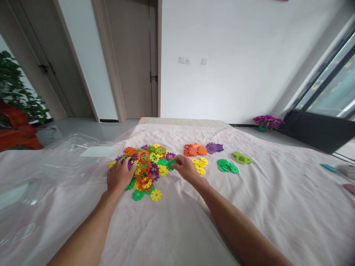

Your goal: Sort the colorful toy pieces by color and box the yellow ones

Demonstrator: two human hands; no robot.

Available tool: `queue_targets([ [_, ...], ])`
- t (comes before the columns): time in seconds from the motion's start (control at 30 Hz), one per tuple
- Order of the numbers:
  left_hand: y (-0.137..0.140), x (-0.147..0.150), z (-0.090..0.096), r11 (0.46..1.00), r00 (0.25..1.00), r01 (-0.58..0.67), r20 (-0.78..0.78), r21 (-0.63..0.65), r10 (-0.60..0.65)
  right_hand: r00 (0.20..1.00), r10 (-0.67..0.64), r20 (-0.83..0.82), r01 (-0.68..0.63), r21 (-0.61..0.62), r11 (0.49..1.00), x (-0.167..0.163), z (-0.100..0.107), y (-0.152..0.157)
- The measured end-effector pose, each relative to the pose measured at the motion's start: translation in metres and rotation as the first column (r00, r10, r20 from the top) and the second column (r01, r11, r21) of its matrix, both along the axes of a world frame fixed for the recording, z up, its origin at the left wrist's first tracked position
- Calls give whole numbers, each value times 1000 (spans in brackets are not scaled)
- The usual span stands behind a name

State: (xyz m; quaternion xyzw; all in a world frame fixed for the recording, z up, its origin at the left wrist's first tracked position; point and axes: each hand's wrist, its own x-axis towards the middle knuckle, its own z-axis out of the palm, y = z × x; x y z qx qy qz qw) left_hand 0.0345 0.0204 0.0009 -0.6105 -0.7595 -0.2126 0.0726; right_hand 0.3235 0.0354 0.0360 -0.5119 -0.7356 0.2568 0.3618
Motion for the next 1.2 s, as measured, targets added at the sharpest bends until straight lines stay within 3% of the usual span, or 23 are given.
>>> queue_targets([
  [0.13,1,-2,-1,1000,1000,4,-10,1,-4,958,-261,122,253,77,964,54,10,23],
  [0.27,1,-2,-3,1000,1000,9,-16,11,-9,820,-467,331,459,109,882,114,11,37],
  [0.4,1,-3,-4,1000,1000,11,-18,11,-11,685,-595,420,629,71,774,160,5,42],
  [0.53,2,-3,-5,1000,1000,16,-23,14,-15,577,-643,504,734,27,679,184,0,39],
  [0.8,1,-2,-3,1000,1000,9,-11,1,-9,468,-651,597,773,80,629,196,-9,36],
  [0.9,0,-1,-1,1000,1000,11,-1,-2,-11,482,-669,565,748,132,651,188,-7,37],
  [1.0,-1,0,1,1000,1000,3,10,-8,-3,589,-641,492,658,169,734,163,0,38],
  [1.1,-1,0,1,1000,1000,-4,8,-11,4,733,-523,435,468,236,852,122,5,34],
  [1.2,-1,0,1,1000,1000,1,-1,-5,-1,841,-295,454,197,251,948,75,4,26],
])
